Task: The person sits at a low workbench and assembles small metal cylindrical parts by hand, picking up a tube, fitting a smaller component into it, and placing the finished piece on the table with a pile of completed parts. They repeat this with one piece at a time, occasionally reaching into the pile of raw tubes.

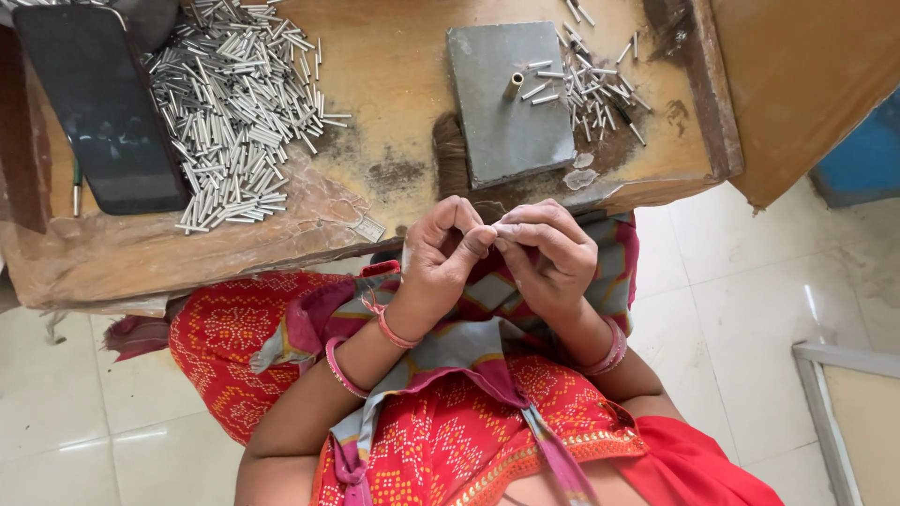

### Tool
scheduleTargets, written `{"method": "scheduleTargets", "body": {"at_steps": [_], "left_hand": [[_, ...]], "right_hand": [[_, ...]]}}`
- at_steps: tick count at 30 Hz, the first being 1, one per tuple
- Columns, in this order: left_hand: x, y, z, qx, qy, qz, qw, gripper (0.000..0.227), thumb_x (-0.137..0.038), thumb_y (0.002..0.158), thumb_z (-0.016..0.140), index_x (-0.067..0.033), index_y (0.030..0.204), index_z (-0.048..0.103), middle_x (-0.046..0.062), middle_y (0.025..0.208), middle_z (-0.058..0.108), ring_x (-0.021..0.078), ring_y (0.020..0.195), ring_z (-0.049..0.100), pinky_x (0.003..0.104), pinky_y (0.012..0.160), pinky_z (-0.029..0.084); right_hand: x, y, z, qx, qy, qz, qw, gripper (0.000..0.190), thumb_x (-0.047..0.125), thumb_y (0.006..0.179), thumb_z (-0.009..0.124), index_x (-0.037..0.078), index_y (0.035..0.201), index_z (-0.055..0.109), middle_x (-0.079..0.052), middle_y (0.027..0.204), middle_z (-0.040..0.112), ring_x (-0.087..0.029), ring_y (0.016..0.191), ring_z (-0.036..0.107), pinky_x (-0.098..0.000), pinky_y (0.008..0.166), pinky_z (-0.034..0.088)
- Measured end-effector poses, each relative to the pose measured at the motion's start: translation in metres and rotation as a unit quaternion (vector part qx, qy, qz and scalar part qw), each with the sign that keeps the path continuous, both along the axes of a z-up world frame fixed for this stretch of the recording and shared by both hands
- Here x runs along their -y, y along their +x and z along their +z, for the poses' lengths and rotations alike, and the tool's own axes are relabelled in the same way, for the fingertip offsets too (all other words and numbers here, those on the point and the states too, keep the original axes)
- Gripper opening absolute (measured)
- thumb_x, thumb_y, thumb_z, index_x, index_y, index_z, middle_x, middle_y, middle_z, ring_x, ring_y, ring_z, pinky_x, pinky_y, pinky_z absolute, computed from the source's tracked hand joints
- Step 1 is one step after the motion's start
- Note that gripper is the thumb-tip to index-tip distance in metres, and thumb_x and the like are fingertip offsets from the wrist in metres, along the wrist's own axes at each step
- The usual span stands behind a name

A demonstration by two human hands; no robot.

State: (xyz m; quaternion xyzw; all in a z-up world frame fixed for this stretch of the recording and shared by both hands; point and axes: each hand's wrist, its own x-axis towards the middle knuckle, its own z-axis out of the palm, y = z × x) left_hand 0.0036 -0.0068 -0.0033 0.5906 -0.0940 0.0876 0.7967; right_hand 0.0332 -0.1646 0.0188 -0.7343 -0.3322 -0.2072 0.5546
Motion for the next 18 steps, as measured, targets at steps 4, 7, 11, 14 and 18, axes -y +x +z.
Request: {"method": "scheduleTargets", "body": {"at_steps": [4,7,11,14,18], "left_hand": [[0.000,-0.003,0.002,0.021,-0.026,0.004,0.999,0.021,-0.001,0.103,0.066,-0.0046,0.087,0.053,0.001,0.086,0.057,0.0078,0.082,0.051,0.023,0.076,0.044],[-0.003,-0.004,0.004,0.031,-0.065,0.009,0.997,0.022,0.000,0.103,0.065,-0.0045,0.087,0.051,0.001,0.088,0.056,0.0083,0.082,0.050,0.022,0.076,0.043],[-0.006,-0.006,0.010,0.035,-0.088,0.014,0.995,0.022,0.000,0.103,0.065,-0.0048,0.087,0.051,0.001,0.088,0.056,0.0079,0.080,0.052,0.022,0.073,0.044],[-0.008,-0.008,0.014,0.040,-0.050,0.019,0.998,0.022,-0.002,0.102,0.068,-0.0048,0.086,0.052,0.000,0.085,0.056,0.0077,0.078,0.051,0.023,0.071,0.043],[-0.009,-0.008,0.023,0.043,0.086,0.062,0.993,0.022,-0.009,0.096,0.075,-0.0041,0.082,0.058,0.000,0.074,0.055,0.0072,0.068,0.047,0.025,0.061,0.040]], "right_hand": [[-0.011,-0.015,-0.005,0.000,0.016,-0.017,1.000,0.015,-0.010,0.088,0.077,-0.004,0.099,0.070,-0.014,0.100,0.070,-0.021,0.088,0.068,-0.0299,0.080,0.056],[-0.019,-0.023,-0.004,0.007,0.019,-0.033,0.999,0.017,-0.011,0.092,0.074,-0.005,0.107,0.069,-0.016,0.108,0.069,-0.023,0.094,0.070,-0.0312,0.084,0.058],[-0.023,-0.028,-0.002,0.013,0.008,-0.024,1.000,0.024,-0.012,0.092,0.070,-0.007,0.115,0.066,-0.018,0.115,0.067,-0.024,0.099,0.069,-0.0318,0.086,0.059],[-0.017,-0.024,0.000,0.021,-0.001,-0.014,1.000,0.023,-0.011,0.091,0.072,-0.006,0.113,0.066,-0.018,0.113,0.067,-0.024,0.098,0.069,-0.0323,0.086,0.058],[-0.003,-0.014,0.000,0.002,-0.009,0.029,1.000,0.020,-0.011,0.088,0.074,-0.003,0.106,0.067,-0.016,0.106,0.069,-0.022,0.091,0.069,-0.0295,0.081,0.057]]}}
